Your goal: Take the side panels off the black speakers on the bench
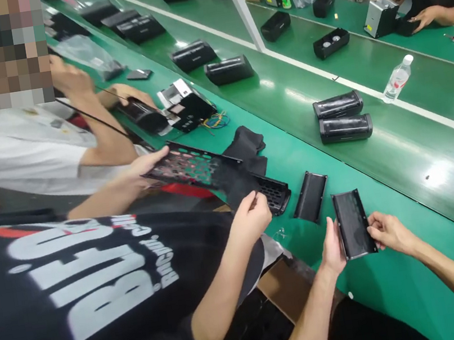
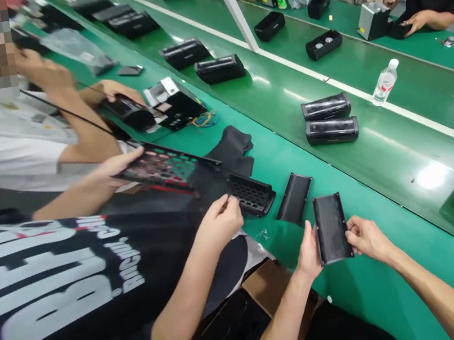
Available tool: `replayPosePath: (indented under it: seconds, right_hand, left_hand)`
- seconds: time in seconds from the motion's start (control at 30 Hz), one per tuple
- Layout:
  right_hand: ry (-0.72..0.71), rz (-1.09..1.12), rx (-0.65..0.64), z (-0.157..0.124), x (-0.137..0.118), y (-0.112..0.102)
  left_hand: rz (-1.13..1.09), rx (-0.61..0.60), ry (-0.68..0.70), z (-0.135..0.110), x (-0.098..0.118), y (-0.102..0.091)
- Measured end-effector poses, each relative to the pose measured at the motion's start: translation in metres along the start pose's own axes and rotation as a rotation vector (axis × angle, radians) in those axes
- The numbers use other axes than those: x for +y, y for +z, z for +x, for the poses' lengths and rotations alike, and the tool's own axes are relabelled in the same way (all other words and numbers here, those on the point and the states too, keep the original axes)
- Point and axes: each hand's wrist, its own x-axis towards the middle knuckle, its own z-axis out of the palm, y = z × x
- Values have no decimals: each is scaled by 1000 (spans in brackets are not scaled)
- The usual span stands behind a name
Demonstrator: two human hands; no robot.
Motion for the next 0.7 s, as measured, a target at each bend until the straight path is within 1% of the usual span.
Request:
replayPosePath:
  seconds: [0.07, 0.1, 0.13, 0.2, 0.27, 0.33, 0.37, 0.43, 0.47, 0.53, 0.6, 0.63, 0.7]
  right_hand:
    - [-38, -69, -26, 3, -8, -25]
    - [-55, -115, -8, 12, -13, -42]
    - [-73, -166, 32, 25, -18, -62]
    - [-110, -274, 200, 66, -32, -107]
    - [-157, -366, 366, 118, -48, -152]
    - [-213, -427, 435, 169, -64, -186]
    - [-234, -446, 439, 192, -71, -198]
    - [-264, -463, 420, 225, -82, -210]
    - [-274, -463, 404, 235, -85, -212]
    - [-284, -453, 386, 243, -83, -210]
    - [-286, -432, 392, 234, -71, -203]
    - [-282, -416, 407, 224, -63, -199]
    - [-256, -384, 458, 189, -45, -193]
  left_hand:
    - [-154, -222, -157, 6, 5, 11]
    - [-229, -311, -216, 8, 9, 15]
    - [-291, -369, -253, 9, 13, 18]
    - [-365, -406, -271, 8, 21, 21]
    - [-413, -415, -270, 5, 28, 25]
    - [-452, -420, -272, -2, 35, 29]
    - [-468, -424, -278, -6, 38, 31]
    - [-493, -430, -297, -13, 44, 35]
    - [-505, -430, -306, -16, 47, 37]
    - [-526, -430, -314, -21, 53, 41]
    - [-536, -435, -325, -22, 58, 44]
    - [-537, -439, -328, -23, 60, 45]
    - [-530, -453, -332, -22, 62, 48]
